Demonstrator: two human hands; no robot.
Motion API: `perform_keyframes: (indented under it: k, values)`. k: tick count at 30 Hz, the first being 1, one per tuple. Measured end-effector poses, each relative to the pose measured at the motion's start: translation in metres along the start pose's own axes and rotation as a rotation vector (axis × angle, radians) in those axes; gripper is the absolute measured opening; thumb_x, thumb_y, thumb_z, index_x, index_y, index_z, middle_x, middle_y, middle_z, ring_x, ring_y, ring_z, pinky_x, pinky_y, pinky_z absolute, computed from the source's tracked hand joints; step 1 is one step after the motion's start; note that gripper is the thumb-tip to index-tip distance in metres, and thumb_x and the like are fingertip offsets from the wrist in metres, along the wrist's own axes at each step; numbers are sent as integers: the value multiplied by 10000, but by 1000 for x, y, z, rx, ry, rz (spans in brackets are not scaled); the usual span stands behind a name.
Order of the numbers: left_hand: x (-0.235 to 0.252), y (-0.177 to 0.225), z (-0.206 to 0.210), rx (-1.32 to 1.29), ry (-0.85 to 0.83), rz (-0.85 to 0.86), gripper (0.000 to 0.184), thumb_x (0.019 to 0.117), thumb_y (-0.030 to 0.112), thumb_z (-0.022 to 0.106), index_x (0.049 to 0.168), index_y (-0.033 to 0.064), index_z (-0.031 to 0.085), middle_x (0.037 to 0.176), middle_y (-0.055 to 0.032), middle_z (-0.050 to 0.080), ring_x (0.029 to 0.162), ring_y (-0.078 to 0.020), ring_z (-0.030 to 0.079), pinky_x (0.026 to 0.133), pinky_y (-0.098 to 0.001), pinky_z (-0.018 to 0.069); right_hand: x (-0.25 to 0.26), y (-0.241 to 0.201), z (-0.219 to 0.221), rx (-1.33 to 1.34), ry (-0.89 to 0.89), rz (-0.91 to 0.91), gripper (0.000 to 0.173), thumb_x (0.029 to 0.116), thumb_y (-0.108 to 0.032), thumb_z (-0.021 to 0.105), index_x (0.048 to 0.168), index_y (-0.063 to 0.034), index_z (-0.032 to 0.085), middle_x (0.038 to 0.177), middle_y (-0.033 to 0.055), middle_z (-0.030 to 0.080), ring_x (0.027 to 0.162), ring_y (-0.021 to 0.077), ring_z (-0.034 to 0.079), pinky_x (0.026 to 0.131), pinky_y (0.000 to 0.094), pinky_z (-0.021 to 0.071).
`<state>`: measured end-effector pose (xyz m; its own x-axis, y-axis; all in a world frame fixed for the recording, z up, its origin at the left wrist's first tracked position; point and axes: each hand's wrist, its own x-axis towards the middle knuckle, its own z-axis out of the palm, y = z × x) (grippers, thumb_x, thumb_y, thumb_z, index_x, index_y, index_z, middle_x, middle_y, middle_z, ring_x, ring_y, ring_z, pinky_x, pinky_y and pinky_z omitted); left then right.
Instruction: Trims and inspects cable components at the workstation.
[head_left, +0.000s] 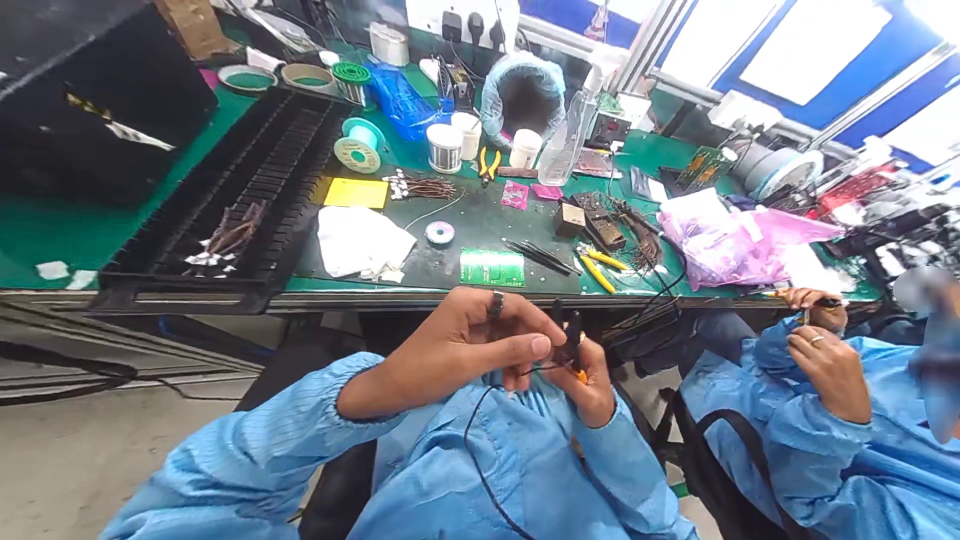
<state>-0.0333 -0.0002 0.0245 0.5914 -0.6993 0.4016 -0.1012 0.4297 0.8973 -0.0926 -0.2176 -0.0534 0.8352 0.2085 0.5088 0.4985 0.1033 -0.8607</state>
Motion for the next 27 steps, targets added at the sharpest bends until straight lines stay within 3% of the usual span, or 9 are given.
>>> perform_keyframes:
  k: [3, 6, 14, 27]
  values:
    - [2, -7, 2, 22, 43, -27, 98, 963, 93, 710, 1035, 26, 706, 854, -25, 743, 667, -89, 703, 593, -219, 613, -3, -10, 6, 18, 7, 12, 267, 983, -129, 625, 1249, -119, 651, 1122, -66, 721, 1030, 11, 666, 909, 225, 563]
    - [2, -9, 2, 74, 72, -56, 68, 954, 120, 726, 977, 61, 704, 794, 20, 726, 639, -55, 679, 576, -191, 586, -6, -16, 13, 4, 16, 21, 259, 979, -117, 610, 1236, -108, 644, 1097, -60, 730, 1020, 14, 672, 899, 229, 567]
    - [0, 0, 0, 68, 68, -100, 39, 947, 50, 713, 927, 17, 709, 737, 19, 702, 585, -22, 628, 541, -162, 542, -13, -19, 21, -4, 1, 81, 211, 996, -157, 600, 1167, -41, 639, 966, 27, 721, 887, 104, 694, 803, 292, 596]
    - [-2, 2, -2, 176, 111, -95, 47, 928, 54, 728, 885, 44, 710, 718, 51, 691, 582, 8, 613, 530, -138, 520, -15, -19, 27, -235, 72, 73, 237, 931, -83, 592, 1148, 5, 626, 853, -11, 637, 720, -22, 571, 643, 141, 495]
